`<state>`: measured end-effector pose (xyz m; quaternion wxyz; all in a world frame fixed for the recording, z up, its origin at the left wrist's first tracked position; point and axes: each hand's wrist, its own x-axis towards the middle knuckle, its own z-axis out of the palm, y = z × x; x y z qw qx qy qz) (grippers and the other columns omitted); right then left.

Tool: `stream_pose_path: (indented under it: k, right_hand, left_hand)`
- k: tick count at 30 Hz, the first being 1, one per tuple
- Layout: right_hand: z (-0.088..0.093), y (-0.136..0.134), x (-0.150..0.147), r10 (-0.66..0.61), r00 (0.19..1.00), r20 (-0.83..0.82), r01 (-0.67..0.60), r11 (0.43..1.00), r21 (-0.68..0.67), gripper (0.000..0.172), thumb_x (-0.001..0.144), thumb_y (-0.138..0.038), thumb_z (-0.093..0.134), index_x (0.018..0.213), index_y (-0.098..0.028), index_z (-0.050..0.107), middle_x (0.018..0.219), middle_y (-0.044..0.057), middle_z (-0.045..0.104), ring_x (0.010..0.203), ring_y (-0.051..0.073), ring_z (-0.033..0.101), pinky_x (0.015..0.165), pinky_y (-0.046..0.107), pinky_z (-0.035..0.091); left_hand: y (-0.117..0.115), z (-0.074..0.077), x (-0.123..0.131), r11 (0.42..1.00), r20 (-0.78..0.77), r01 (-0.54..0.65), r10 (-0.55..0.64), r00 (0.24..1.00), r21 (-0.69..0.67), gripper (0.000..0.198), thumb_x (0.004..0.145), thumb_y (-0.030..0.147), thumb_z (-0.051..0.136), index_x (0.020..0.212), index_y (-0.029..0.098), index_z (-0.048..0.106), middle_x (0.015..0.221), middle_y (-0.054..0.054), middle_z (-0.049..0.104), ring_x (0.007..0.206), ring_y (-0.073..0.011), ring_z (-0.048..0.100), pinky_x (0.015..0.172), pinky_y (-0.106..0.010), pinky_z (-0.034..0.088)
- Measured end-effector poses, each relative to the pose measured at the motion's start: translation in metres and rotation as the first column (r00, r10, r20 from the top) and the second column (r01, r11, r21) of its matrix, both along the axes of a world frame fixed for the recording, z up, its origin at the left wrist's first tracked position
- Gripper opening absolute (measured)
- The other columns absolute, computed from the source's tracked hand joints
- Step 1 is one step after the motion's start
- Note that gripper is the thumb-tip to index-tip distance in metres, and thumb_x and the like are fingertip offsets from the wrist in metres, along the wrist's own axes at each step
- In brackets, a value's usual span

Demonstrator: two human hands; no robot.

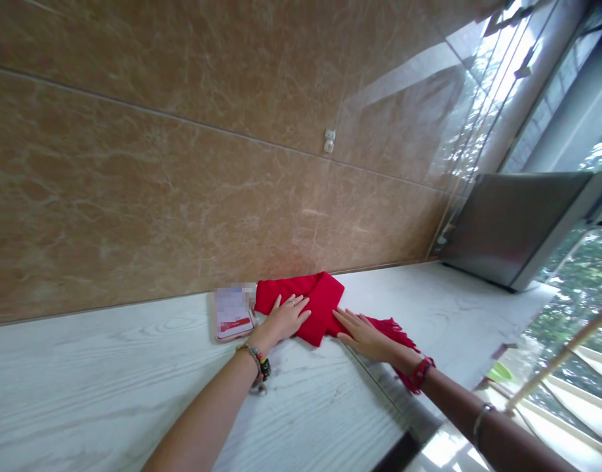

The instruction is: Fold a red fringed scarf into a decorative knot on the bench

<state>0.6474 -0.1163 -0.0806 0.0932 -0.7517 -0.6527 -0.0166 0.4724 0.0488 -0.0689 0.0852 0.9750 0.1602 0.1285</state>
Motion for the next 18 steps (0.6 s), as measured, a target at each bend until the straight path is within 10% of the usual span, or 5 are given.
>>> stream_pose_path:
  k: [18]
  right_hand:
    - [0.014, -0.015, -0.014, 0.148, 0.985, 0.091, -0.146, 0.989, -0.033, 0.041, 0.085, -0.016, 0.028, 0.119, -0.021, 0.05, 0.12, 0.003, 0.054, 0.11, 0.021, 0.049, 0.095, 0.039, 0.039]
  left_hand:
    - [-0.002, 0.005, -0.009, 0.982, 0.015, 0.18, -0.181, 0.983, 0.051, 0.057, 0.082, 0.06, 0.03, 0.128, 0.029, 0.037, 0.144, -0.006, 0.014, 0.131, -0.026, 0.008, 0.102, -0.047, 0.01]
